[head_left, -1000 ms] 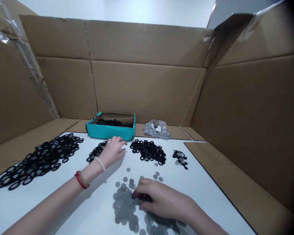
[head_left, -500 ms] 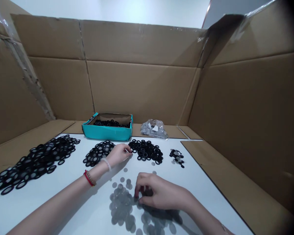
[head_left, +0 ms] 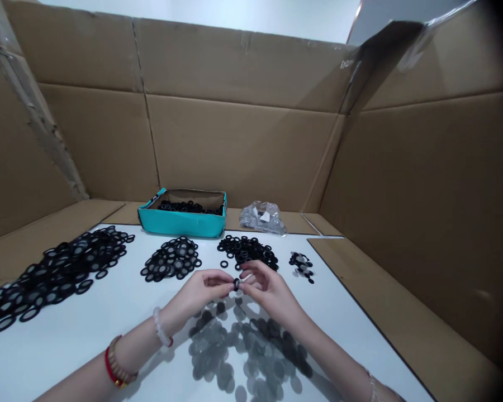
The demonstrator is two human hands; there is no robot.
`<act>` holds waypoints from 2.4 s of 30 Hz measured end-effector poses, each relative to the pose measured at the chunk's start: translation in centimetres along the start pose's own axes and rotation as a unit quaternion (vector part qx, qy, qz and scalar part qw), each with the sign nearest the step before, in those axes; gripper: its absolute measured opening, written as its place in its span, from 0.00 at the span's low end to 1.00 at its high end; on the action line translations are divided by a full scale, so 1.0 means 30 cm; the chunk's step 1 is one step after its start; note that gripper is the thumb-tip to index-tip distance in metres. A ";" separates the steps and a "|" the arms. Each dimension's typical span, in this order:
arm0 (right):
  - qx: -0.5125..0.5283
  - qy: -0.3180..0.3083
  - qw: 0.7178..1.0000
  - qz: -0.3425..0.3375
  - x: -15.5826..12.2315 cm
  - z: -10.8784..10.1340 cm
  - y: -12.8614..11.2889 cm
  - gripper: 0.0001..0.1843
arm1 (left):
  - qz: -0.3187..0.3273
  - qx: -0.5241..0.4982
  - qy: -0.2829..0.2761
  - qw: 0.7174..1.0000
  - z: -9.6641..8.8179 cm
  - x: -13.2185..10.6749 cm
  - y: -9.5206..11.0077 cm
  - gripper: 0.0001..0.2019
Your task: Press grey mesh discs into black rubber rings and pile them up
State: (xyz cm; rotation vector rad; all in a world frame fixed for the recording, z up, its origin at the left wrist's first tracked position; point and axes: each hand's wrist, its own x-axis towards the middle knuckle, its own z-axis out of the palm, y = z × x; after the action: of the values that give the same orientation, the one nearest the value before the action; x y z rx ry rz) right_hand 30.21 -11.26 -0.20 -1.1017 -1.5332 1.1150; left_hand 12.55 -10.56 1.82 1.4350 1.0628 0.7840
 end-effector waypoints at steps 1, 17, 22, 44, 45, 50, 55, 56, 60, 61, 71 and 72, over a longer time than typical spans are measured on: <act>0.003 -0.003 1.000 0.009 0.000 0.000 0.003 0.16 | 0.009 -0.004 0.004 1.000 0.005 -0.001 -0.006 0.10; 0.050 -0.069 0.992 0.098 -0.009 0.002 -0.015 0.15 | 0.095 -0.001 0.041 0.995 0.029 -0.008 -0.044 0.11; -0.016 -0.055 0.998 0.031 -0.016 0.020 -0.022 0.15 | 0.147 0.067 0.054 0.985 0.032 -0.024 -0.046 0.09; -0.159 -0.087 0.973 -0.141 -0.058 0.014 -0.052 0.16 | 0.144 -0.031 -0.012 0.989 0.036 -0.035 -0.049 0.07; -0.167 -0.077 0.970 -0.162 -0.061 0.017 -0.051 0.15 | 0.142 -0.037 -0.008 0.989 0.036 -0.036 -0.045 0.07; -0.198 -0.086 0.955 -0.206 -0.068 0.018 -0.054 0.14 | 0.136 -0.041 -0.031 0.989 0.034 -0.033 -0.038 0.07; -0.215 -0.116 0.948 -0.203 -0.061 0.011 -0.057 0.14 | 0.141 -0.027 -0.042 0.989 0.032 -0.028 -0.040 0.08; -0.217 -0.122 0.948 -0.200 -0.060 0.010 -0.056 0.14 | 0.140 -0.025 -0.041 0.989 0.031 -0.028 -0.040 0.08; -0.196 -0.121 0.961 -0.156 -0.056 0.005 -0.051 0.15 | 0.125 -0.060 -0.019 0.990 0.031 -0.031 -0.032 0.07; -0.186 -0.115 0.965 -0.147 -0.055 0.005 -0.049 0.16 | 0.122 -0.072 -0.009 0.990 0.032 -0.032 -0.027 0.07; -0.174 -0.104 0.969 -0.141 -0.055 0.008 -0.049 0.08 | 0.089 -0.114 0.009 0.989 0.044 -0.044 -0.016 0.10; -0.185 -0.106 0.967 -0.141 -0.053 0.004 -0.049 0.08 | 0.103 -0.091 -0.005 0.990 0.040 -0.042 -0.020 0.11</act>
State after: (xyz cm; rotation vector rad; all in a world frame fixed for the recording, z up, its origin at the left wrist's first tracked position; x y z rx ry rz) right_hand 30.16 -13.11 0.95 -0.9838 -2.0554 0.7883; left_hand 13.07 -12.21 1.19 1.4036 0.8207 0.9955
